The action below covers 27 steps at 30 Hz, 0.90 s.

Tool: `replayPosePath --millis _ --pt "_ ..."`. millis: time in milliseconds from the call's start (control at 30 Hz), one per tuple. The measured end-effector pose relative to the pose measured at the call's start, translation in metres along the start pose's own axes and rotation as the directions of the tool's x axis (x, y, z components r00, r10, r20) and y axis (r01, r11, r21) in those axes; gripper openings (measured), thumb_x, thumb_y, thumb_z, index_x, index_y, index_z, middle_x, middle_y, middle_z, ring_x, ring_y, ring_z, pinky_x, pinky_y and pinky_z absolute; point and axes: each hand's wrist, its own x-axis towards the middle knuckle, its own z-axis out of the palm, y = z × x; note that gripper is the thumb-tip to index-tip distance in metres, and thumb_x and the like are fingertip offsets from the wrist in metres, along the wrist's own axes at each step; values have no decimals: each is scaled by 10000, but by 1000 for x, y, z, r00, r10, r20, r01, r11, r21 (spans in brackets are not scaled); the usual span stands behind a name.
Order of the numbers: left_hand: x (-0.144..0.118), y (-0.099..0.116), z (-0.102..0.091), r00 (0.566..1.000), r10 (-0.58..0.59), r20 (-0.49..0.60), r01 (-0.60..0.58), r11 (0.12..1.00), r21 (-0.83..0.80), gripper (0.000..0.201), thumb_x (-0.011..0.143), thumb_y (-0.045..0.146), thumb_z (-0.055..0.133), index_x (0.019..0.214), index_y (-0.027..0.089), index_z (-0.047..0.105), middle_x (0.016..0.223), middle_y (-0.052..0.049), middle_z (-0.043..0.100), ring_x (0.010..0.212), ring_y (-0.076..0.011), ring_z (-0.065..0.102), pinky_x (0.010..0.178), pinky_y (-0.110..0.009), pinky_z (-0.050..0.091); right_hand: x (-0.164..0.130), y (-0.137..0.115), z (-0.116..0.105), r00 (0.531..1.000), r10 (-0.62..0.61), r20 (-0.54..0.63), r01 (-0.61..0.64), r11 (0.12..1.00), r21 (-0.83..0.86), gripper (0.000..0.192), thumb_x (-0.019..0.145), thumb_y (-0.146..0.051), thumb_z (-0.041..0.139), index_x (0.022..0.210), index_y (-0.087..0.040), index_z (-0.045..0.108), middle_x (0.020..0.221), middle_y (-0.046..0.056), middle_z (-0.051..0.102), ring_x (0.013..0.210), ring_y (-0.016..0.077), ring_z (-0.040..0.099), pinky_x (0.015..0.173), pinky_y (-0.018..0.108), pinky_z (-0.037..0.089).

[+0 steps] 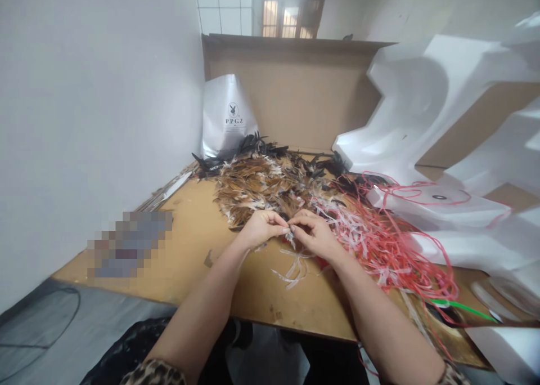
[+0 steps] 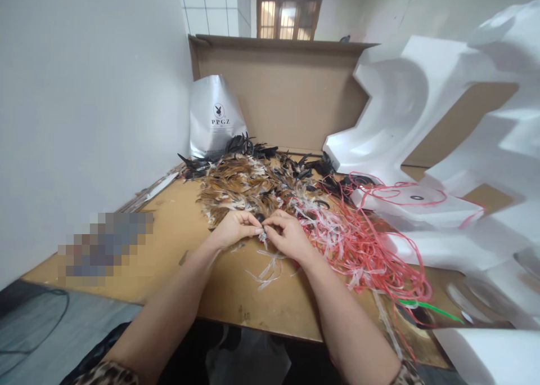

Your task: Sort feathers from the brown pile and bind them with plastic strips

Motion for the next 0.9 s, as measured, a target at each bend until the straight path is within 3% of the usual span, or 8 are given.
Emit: replayPosePath --millis 300,533,733,900 --pt "-2 3 2 999 44 -1 -44 996 78 237 562 274 671 697 85 618 630 -48 611 525 -79 508 528 -203 394 0 2 -11 996 -62 65 69 991 -115 110 711 -220 537 758 -193 632 933 62 543 885 184 484 773 333 372" --pt "-3 1 4 993 114 -38 -104 975 197 219 601 285 634 709 95 625 583 -34 584 479 -69 474 458 -177 345 1 3 -8 996 -14 88 23 995 -101 80 707 -190 525 752 -191 591 730 24 556 748 156 490 715 304 375" --pt "-3 0 3 985 167 -43 -149 950 273 184 628 264 600 723 110 633 616 -33 593 511 -79 488 483 -183 361 1 8 -3 998 13 57 -13 1000 2 34 690 -161 529 703 -176 558 760 22 570 743 136 511 721 279 387" --pt "-2 0 1 959 285 0 -257 864 432 131 649 219 566 707 137 650 669 -37 603 564 -93 500 535 -196 378 0 12 1 994 72 87 -77 996 51 44 687 -155 525 703 -165 564 757 19 579 713 124 524 689 254 399"
